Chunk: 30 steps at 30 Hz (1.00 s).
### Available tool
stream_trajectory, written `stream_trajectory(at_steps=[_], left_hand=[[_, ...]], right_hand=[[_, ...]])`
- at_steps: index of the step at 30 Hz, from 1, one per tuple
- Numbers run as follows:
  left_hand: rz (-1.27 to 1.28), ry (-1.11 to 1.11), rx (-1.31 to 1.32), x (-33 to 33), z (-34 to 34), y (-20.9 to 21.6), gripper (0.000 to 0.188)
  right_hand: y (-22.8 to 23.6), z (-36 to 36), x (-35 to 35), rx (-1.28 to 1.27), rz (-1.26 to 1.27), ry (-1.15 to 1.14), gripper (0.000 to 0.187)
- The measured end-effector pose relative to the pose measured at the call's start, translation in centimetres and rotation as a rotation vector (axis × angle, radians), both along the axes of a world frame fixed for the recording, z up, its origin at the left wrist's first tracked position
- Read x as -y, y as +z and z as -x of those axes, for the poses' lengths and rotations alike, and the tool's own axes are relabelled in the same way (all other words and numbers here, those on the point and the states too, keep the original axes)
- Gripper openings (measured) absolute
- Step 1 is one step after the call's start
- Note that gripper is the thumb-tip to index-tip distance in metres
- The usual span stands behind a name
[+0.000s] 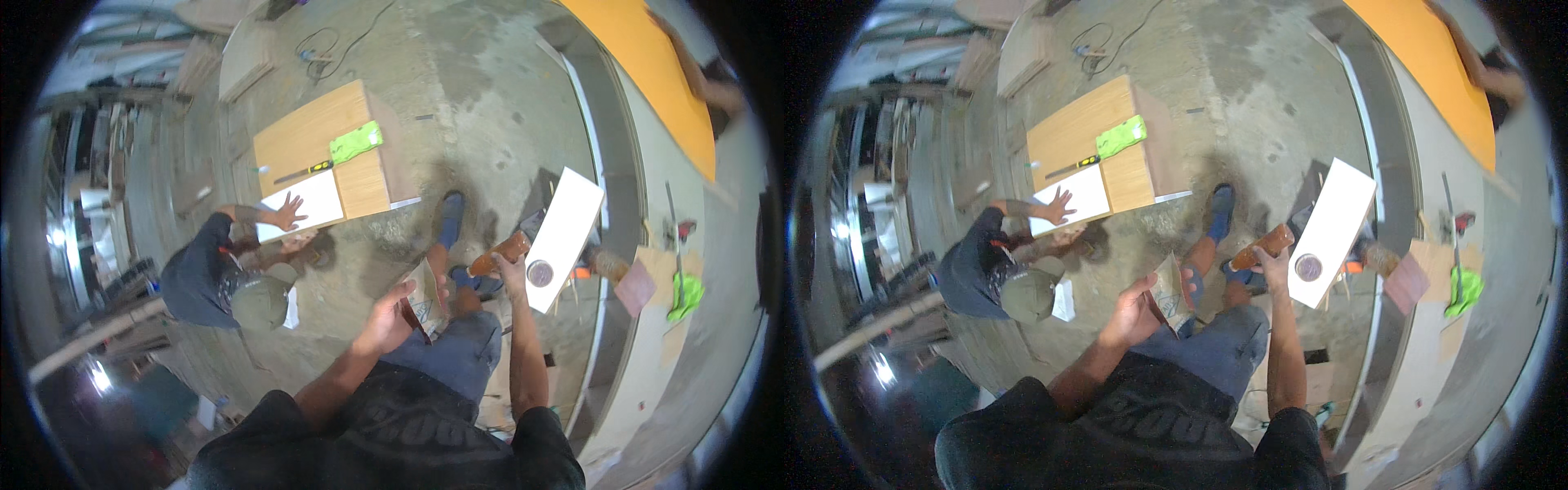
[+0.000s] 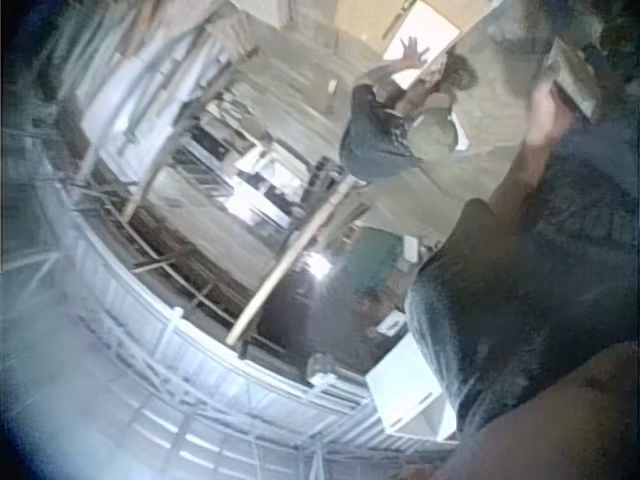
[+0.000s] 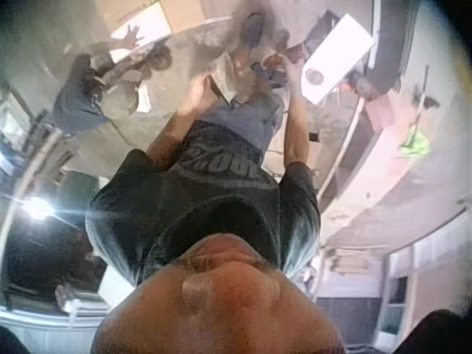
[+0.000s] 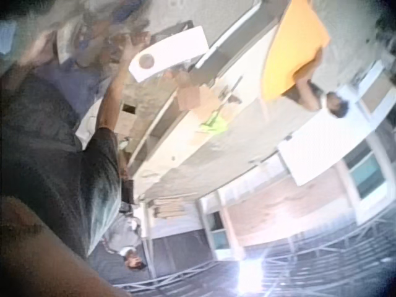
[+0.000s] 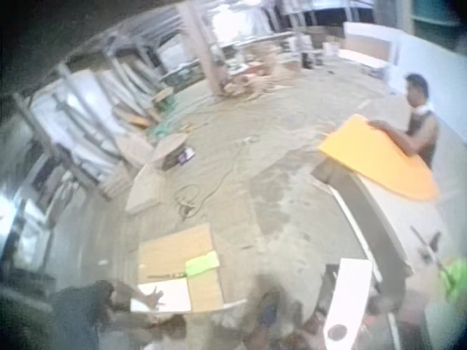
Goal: The person applies glue from a bottle onto a small piece of wood and then presses the glued piece onto a larger board.
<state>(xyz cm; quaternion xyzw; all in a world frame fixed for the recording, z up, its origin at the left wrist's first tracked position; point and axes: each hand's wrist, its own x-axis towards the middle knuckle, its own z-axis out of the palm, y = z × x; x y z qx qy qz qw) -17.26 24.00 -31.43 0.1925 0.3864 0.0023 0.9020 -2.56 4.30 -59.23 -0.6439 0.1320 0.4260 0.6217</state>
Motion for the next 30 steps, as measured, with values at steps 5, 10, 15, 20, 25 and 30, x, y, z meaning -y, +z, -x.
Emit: stream_trajectory(at_steps=[5, 10, 15, 20, 25, 30], left_hand=[[0.046, 0.139, 0.039, -2.7, 2.1, 0.4, 0.057], [0.143, 0.247, 0.024, -6.0, 4.4, -0.6, 0.055], [0.081, 0.290, 0.131, -10.1, 7.9, -1.5, 0.059], [0.070, 0.475, -0.071, -12.6, 12.6, -6.0, 0.060], [0.159, 0.699, -0.167, -12.3, 17.3, -9.5, 0.061], [0.243, 0.851, -0.109, -11.6, 19.4, -11.2, 0.062]], right_hand=[[1.7, 0.9, -5.6, -0.029, -0.058, 0.000, 0.043], [4.7, -0.9, -14.1, 0.204, -0.017, -0.004, 0.038], [5.7, -5.1, -31.5, 0.559, -0.166, 0.139, 0.038], [3.6, -7.4, -48.0, 0.894, -0.315, 0.236, 0.045], [1.5, -6.8, -57.6, 0.944, -0.164, 0.524, 0.053], [-0.2, -6.1, -61.9, 0.996, -0.036, 0.640, 0.051]])
